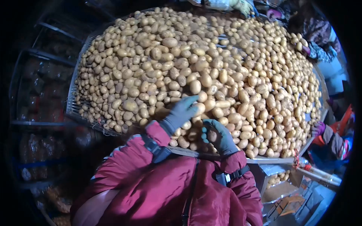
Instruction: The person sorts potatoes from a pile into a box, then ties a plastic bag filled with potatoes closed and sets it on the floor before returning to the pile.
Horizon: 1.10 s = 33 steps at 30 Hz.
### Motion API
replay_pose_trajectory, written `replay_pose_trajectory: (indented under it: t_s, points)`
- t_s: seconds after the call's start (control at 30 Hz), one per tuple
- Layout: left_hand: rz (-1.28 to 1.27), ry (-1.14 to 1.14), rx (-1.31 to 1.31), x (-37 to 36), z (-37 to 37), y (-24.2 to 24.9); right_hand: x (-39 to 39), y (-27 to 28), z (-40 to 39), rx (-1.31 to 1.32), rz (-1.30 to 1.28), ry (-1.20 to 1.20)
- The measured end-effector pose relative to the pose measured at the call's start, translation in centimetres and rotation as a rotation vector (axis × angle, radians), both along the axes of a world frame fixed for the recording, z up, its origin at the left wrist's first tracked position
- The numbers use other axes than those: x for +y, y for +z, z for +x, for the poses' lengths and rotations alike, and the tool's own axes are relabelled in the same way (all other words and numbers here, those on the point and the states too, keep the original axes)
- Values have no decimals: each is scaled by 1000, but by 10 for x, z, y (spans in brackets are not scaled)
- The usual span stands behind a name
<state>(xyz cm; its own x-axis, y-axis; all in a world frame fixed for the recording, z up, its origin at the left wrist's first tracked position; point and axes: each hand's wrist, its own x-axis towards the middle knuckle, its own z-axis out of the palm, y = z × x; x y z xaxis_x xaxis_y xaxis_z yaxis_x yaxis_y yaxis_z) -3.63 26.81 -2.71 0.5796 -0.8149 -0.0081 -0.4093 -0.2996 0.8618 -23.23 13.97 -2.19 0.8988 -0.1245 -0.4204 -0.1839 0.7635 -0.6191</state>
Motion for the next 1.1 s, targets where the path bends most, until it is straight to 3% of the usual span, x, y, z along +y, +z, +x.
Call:
replay_pose_trajectory:
  t_s: [0.07,0.2,0.27,0.33,0.37,0.43,0.47,0.53,0.57,0.67,0.73,0.83,0.87,0.93,1.0,1.03,1.07,1.1]
  points:
    - [-79,129,571,10,4,13,-4,-10,-1,28,374,0]
    - [-109,270,630,24,20,15,-1,-12,-1,-3,367,-25]
    - [-61,279,427,25,15,27,0,-7,-10,-41,260,-39]
    - [57,131,195,11,-2,40,-2,-11,-16,-40,391,-71]
    - [97,-35,-137,8,-8,37,-2,-12,-20,-38,390,-84]
    - [147,-174,-356,-1,-17,33,-3,-10,-26,-157,67,-82]
    - [206,-199,-455,-7,-15,26,-7,-8,-27,-159,62,-91]
    - [10,-100,129,-20,-10,17,-22,15,-28,-117,306,-296]
    - [-25,27,608,-25,-9,17,-29,32,-32,-29,244,-383]
    - [-14,146,1175,-36,-10,34,-37,21,-51,17,312,-503]
    - [-70,80,1341,-40,-22,38,-28,8,-66,7,334,-414]
    - [53,-199,1013,-52,-57,62,-6,9,-70,18,298,-471]
    - [102,-183,1126,-56,-65,53,-4,16,-66,64,277,-486]
    - [194,-376,671,-67,-95,31,-5,25,-64,-167,154,-354]
    - [6,-494,258,-71,-117,8,-2,-15,-69,-41,-255,-530]
    - [128,-437,281,-78,-124,19,0,-31,-70,-39,-306,-607]
    - [19,-586,-103,-81,-126,13,-1,-39,-79,-42,-355,-674]
    - [148,-499,76,-84,-134,17,-3,-12,-95,124,-274,-673]
